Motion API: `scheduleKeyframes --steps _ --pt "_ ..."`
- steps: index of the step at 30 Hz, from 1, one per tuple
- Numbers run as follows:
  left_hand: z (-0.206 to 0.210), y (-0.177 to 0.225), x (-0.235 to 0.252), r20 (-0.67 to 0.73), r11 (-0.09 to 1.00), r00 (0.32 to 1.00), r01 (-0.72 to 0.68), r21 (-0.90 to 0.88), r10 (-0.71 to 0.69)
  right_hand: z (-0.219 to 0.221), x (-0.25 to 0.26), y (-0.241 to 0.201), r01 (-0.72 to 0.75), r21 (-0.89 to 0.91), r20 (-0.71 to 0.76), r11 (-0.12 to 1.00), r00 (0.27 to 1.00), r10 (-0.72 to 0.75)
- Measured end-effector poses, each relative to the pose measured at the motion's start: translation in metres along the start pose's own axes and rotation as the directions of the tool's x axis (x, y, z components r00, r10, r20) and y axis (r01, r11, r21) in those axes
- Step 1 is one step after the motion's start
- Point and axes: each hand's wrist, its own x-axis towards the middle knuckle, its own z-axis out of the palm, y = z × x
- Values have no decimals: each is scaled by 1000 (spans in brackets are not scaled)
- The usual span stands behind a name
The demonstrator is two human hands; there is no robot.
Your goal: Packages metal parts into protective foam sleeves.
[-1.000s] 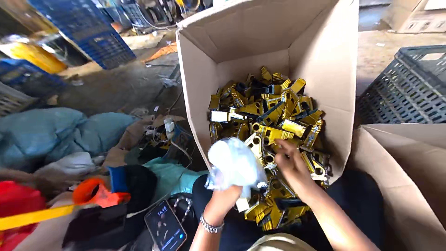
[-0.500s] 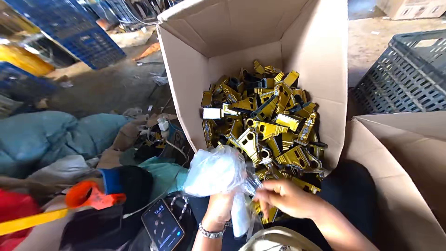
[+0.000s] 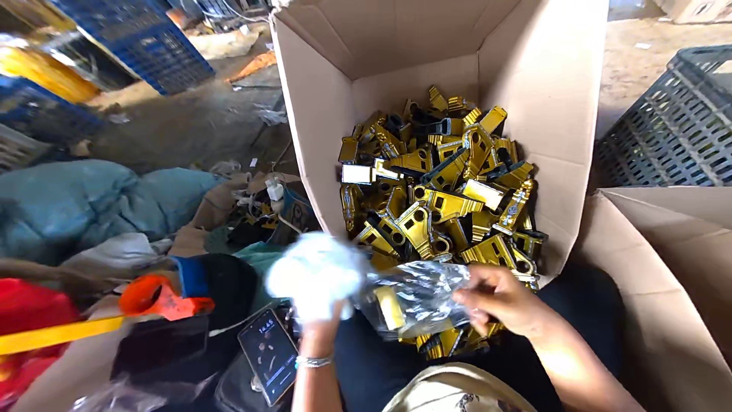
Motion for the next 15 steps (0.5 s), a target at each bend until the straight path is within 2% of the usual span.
scheduleKeyframes --steps 1,2,3,4,5,6,7,8,9,10,11,12,13,15 --pt "-4 5 9 -96 999 995 -12 -33 9 -3 2 -2 10 12 -113 1000 994 -9" --pt "-6 15 10 -99 990 995 -47 -130 34 -1 6 -6 26 -42 -184 999 982 -33" --pt "-7 29 0 21 960 999 -41 -278 49 8 9 -9 54 -174 -166 983 983 -83" --pt "-7 41 -17 247 911 966 39 -410 69 21 10 -11 119 -328 -51 937 988 -144" --pt "-5 47 -34 502 871 858 161 -464 108 38 10 -13 233 -447 139 863 972 -191" --pt "-2 49 -47 682 840 717 274 -468 146 52 12 -19 366 -497 371 786 909 -189" --pt "-3 42 -54 768 818 615 341 -463 178 59 19 -26 449 -500 562 740 819 -117" --pt "-13 31 -58 742 833 646 303 -463 177 62 30 -29 478 -482 633 734 770 -86" --pt "-26 20 -60 609 882 783 189 -431 130 60 44 -29 441 -475 607 762 791 -79" --pt "-39 11 -59 414 941 907 69 -331 79 55 58 -30 310 -496 505 811 863 -21" --pt "-46 6 -54 234 973 972 27 -230 28 51 76 -29 150 -539 353 829 934 60" --pt "-48 7 -48 66 985 998 30 -170 -19 50 96 -22 9 -579 204 815 970 134" --pt "-47 9 -40 -64 984 996 54 -169 -66 51 117 -10 -65 -642 115 764 977 180" --pt "-45 14 -26 -214 971 973 31 -238 -84 64 145 16 -90 -807 119 584 944 309"
